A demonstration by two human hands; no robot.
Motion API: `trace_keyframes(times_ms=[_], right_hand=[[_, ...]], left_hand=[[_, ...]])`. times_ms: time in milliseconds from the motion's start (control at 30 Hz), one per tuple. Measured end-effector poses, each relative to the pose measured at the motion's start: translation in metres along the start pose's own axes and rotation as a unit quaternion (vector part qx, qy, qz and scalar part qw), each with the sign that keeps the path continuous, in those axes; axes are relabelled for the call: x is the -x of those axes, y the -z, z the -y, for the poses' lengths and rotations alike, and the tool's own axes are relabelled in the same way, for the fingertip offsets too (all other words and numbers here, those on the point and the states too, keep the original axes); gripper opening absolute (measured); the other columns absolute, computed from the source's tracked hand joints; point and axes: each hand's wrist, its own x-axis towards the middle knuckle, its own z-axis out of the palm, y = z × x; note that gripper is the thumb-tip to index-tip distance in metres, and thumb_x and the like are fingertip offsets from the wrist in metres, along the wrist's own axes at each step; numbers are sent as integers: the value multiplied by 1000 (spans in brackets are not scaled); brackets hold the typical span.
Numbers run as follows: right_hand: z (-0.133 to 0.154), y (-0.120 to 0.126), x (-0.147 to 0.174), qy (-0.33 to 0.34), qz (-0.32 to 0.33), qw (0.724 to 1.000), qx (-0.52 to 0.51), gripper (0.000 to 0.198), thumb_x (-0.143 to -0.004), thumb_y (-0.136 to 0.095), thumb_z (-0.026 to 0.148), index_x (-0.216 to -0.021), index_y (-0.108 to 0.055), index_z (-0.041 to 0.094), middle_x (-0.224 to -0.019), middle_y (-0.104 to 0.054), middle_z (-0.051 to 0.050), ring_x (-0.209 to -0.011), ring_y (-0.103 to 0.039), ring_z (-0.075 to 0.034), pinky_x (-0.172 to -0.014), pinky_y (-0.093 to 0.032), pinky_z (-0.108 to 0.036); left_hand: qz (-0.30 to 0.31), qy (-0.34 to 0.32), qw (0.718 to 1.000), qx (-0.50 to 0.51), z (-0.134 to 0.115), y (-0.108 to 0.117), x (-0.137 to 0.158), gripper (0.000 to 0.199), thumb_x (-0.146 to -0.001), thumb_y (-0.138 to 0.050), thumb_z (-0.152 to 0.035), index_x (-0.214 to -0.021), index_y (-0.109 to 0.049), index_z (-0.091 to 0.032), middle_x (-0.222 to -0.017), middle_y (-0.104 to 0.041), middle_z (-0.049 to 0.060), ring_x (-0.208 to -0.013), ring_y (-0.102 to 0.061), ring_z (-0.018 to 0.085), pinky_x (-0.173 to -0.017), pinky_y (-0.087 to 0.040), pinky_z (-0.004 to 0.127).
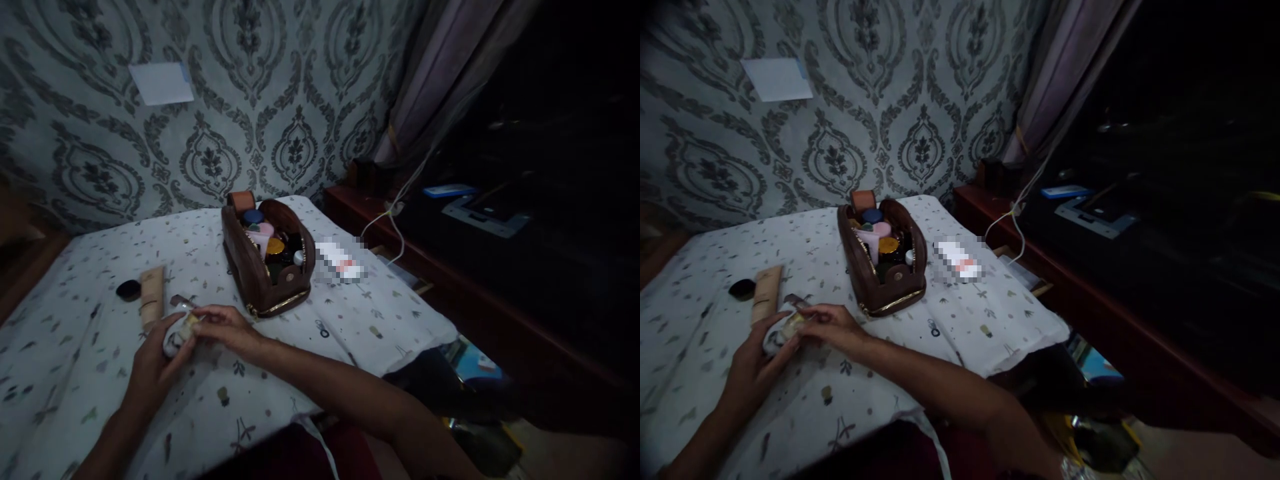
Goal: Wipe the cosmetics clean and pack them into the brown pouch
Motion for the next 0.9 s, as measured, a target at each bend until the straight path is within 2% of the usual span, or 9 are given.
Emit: trace_keyframes(times_ms=[133,200,500,633,733,900], right_hand=[[2,2,1,5,15,1000,-4,60,-56,-89,53,-101,-70,18,-75,-70,3,-65,-63,-11,-68,-48,-25],[2,3,0,-1,15,1000,13,60,-56,-88,55,-98,-68,17,-69,-68,4,-60,-63,-10,-63,-47,-24],[4,-3,3,-9,-3,999,52,56,-61,-83,62,-87,-56,20,-69,-69,4,-56,-62,-10,-56,-42,-22],[5,-3,4,-15,-4,998,55,56,-62,-82,63,-86,-55,20,-67,-68,4,-55,-62,-10,-55,-42,-22],[6,-3,6,-15,0,998,66,55,-67,-78,64,-93,-55,21,-63,-66,6,-52,-61,-11,-54,-42,-22],[9,-6,8,-22,27,997,73,58,-70,-74,65,-102,-54,21,-63,-68,5,-51,-62,-11,-51,-42,-21]], left_hand=[[9,12,998,59,-8,5,-5,38,-90,-58,-44,-116,-61,-17,-108,-72,8,-95,-69,23,-83,-56,32],[14,6,997,70,-7,6,-6,34,-91,-58,-41,-115,-62,-16,-107,-72,9,-97,-68,22,-86,-54,33],[24,-18,999,33,2,7,0,30,-92,-49,-24,-117,-66,-19,-114,-72,8,-108,-65,22,-96,-51,39],[26,-34,999,32,4,6,0,29,-93,-54,-28,-118,-65,-21,-115,-73,8,-106,-66,22,-94,-52,38],[26,-46,998,44,3,5,-2,32,-92,-61,-33,-121,-63,-20,-118,-72,9,-107,-67,23,-94,-52,36],[43,1,995,92,0,7,-3,37,-93,-59,-39,-124,-59,-18,-119,-70,9,-107,-66,22,-93,-51,34]])
